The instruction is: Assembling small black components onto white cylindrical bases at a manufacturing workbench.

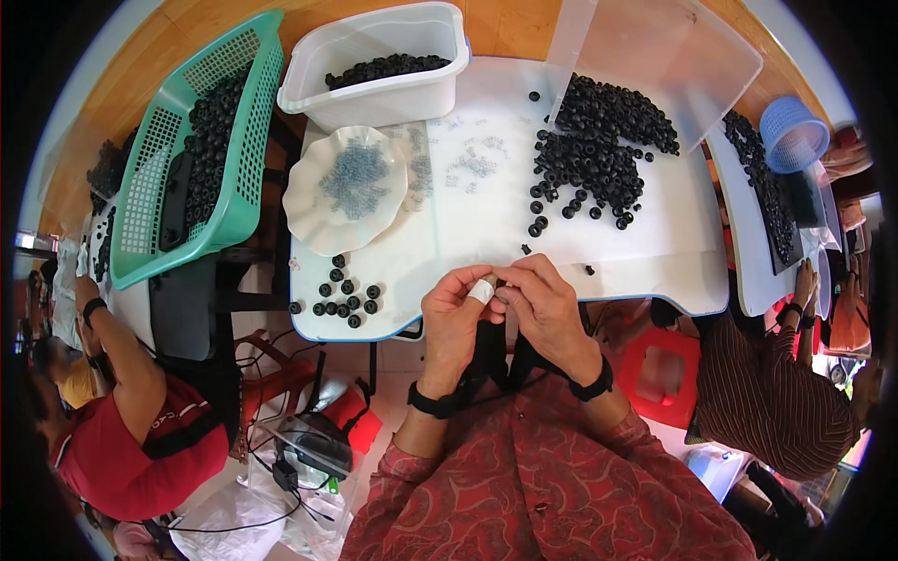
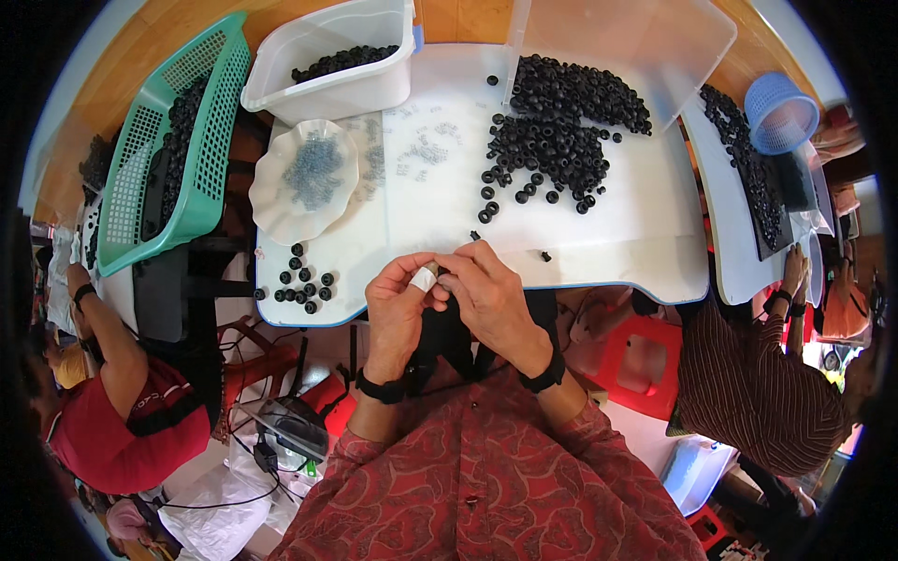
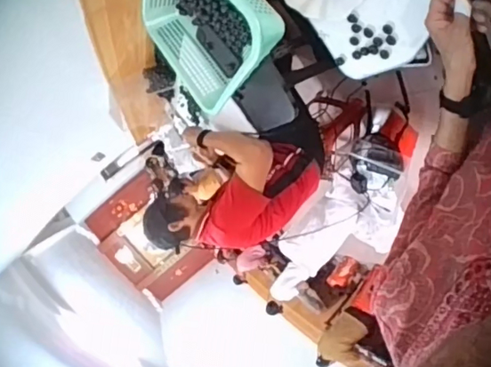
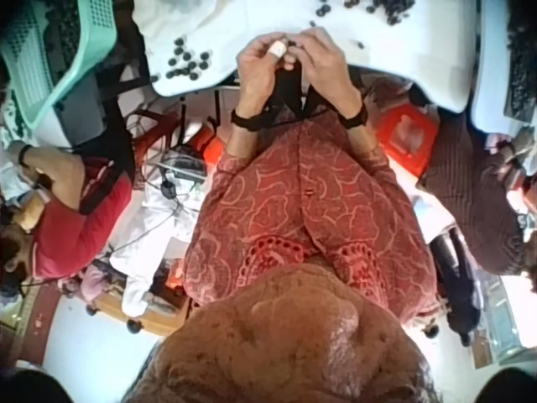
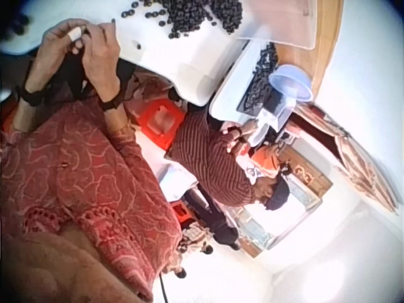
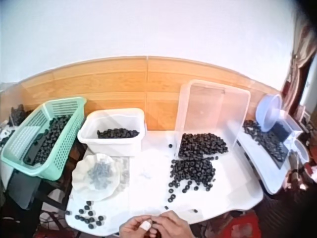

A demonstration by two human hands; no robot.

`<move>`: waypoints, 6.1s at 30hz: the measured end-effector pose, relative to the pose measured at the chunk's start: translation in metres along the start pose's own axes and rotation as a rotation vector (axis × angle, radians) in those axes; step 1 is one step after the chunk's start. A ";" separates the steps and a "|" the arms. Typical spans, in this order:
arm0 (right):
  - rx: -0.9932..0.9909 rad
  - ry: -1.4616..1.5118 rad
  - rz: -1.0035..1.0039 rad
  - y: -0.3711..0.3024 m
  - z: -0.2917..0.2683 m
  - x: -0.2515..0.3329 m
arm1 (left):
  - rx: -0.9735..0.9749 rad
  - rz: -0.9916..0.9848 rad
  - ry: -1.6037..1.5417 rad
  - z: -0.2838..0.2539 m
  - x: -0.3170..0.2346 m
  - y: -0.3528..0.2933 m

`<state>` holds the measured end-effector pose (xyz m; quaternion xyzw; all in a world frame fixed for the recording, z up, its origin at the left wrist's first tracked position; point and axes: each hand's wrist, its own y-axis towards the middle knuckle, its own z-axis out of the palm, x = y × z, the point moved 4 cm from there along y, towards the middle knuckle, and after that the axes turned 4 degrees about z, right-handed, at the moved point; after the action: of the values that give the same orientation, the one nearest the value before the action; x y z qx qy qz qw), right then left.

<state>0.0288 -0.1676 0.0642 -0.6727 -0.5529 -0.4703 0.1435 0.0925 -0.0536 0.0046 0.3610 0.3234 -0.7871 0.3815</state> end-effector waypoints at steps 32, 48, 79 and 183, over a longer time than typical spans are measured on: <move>-0.098 -0.213 0.132 0.009 0.019 -0.022 | 0.060 0.432 1.412 0.018 -0.049 0.096; -0.086 -0.181 0.126 0.005 0.018 -0.023 | 0.008 0.350 1.436 0.022 -0.050 0.095; -0.147 -0.082 0.037 -0.011 0.010 -0.018 | -0.015 0.412 1.348 0.014 -0.047 0.106; -0.241 -0.405 0.150 0.007 -0.004 -0.036 | 0.109 0.719 1.374 0.034 -0.035 0.013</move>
<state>0.0346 -0.1946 0.0401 -0.8047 -0.4585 -0.3767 -0.0169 0.1076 -0.0737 0.0478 0.8689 0.3113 -0.2294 0.3090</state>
